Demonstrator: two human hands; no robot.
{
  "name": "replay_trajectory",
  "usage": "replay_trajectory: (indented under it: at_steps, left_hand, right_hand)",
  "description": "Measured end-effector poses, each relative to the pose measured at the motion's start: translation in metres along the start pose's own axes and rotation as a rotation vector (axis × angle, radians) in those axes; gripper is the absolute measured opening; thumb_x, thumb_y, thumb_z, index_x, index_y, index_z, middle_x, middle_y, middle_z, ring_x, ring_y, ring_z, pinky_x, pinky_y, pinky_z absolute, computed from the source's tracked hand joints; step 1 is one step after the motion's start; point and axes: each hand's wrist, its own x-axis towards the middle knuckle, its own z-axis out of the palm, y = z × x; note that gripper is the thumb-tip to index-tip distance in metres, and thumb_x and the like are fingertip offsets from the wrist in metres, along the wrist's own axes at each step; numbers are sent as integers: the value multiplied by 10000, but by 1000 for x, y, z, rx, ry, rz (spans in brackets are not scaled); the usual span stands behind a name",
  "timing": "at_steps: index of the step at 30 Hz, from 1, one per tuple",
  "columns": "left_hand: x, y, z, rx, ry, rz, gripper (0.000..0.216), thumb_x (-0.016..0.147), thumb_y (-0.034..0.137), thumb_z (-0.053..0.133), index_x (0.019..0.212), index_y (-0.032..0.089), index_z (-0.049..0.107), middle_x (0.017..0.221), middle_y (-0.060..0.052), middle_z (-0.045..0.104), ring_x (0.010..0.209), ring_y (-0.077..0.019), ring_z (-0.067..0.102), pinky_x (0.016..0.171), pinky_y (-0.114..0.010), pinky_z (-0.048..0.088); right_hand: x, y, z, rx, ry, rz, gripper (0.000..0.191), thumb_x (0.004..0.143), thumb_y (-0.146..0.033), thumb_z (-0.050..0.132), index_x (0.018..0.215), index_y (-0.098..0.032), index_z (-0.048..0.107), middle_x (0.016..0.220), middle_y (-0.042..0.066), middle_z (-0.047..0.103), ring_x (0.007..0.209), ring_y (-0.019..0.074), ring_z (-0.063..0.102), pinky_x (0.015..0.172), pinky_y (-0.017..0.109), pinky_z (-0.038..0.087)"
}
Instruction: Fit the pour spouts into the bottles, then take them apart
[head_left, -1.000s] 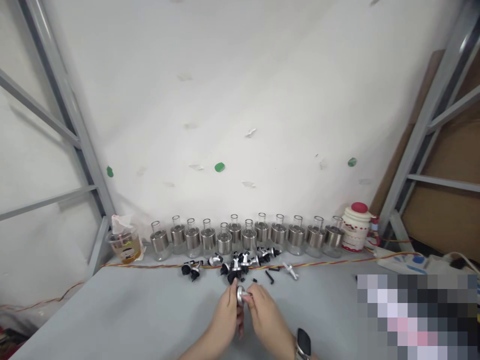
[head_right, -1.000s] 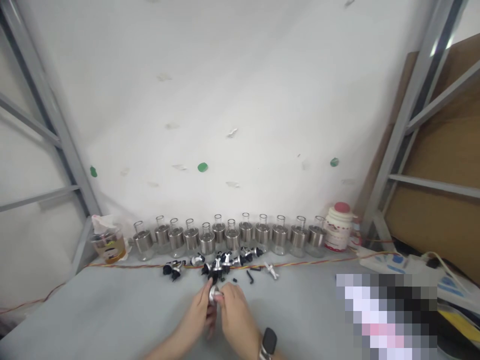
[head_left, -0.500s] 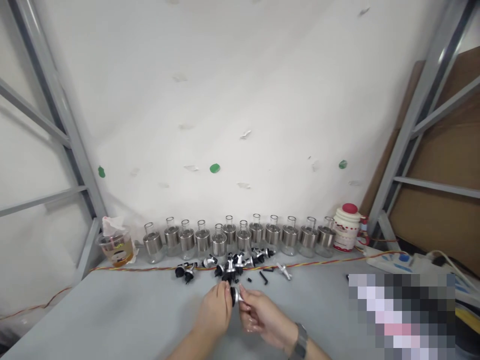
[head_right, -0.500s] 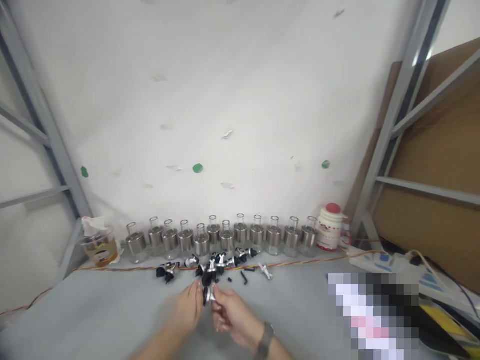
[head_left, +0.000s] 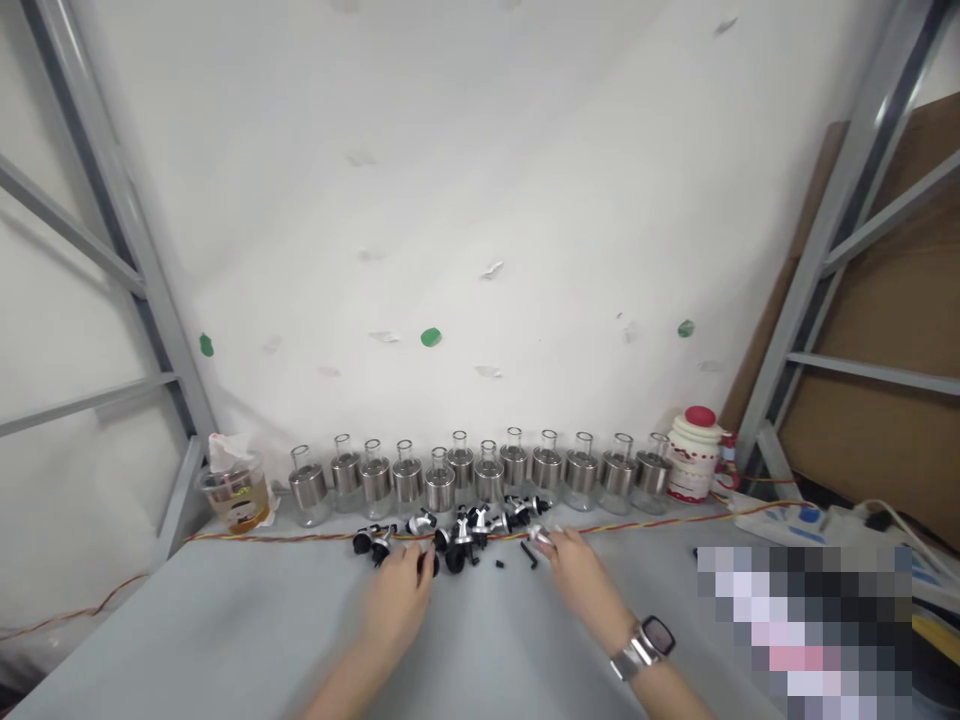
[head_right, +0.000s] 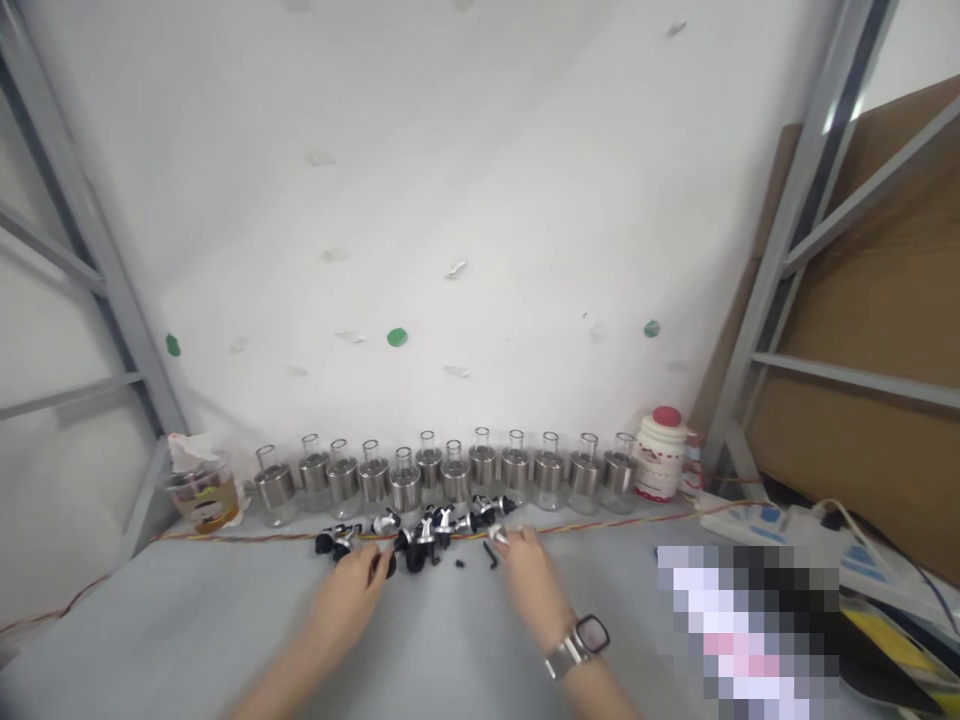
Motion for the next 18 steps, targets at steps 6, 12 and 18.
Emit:
replay_trajectory:
  at_steps: [6, 12, 18]
  left_hand:
    - [-2, 1, 6, 271, -38, 95, 394, 863, 409, 296, 822, 209, 632, 804, -67, 606, 770, -215, 591, 625, -278, 406]
    - [2, -4, 9, 229, -65, 119, 339, 843, 389, 383, 742, 190, 638, 826, -50, 593, 747, -188, 591, 650, -262, 408]
    - [5, -5, -1, 242, 134, 95, 317, 847, 387, 384, 1007, 172, 552, 983, -82, 543, 919, -211, 527, 708, -269, 414]
  right_hand:
    - [-4, 11, 5, -64, -107, 50, 252, 802, -57, 410, 825, -158, 640, 807, 101, 641, 702, 166, 621, 617, 230, 397]
    - [-6, 1, 0, -170, -63, 134, 200, 815, -128, 435, 892, -153, 618, 899, 124, 617, 689, 179, 626, 565, 238, 383]
    - [-6, -5, -7, -232, 22, 148, 257, 832, -162, 416, 1039, -137, 565, 920, 118, 577, 778, 212, 591, 639, 270, 382]
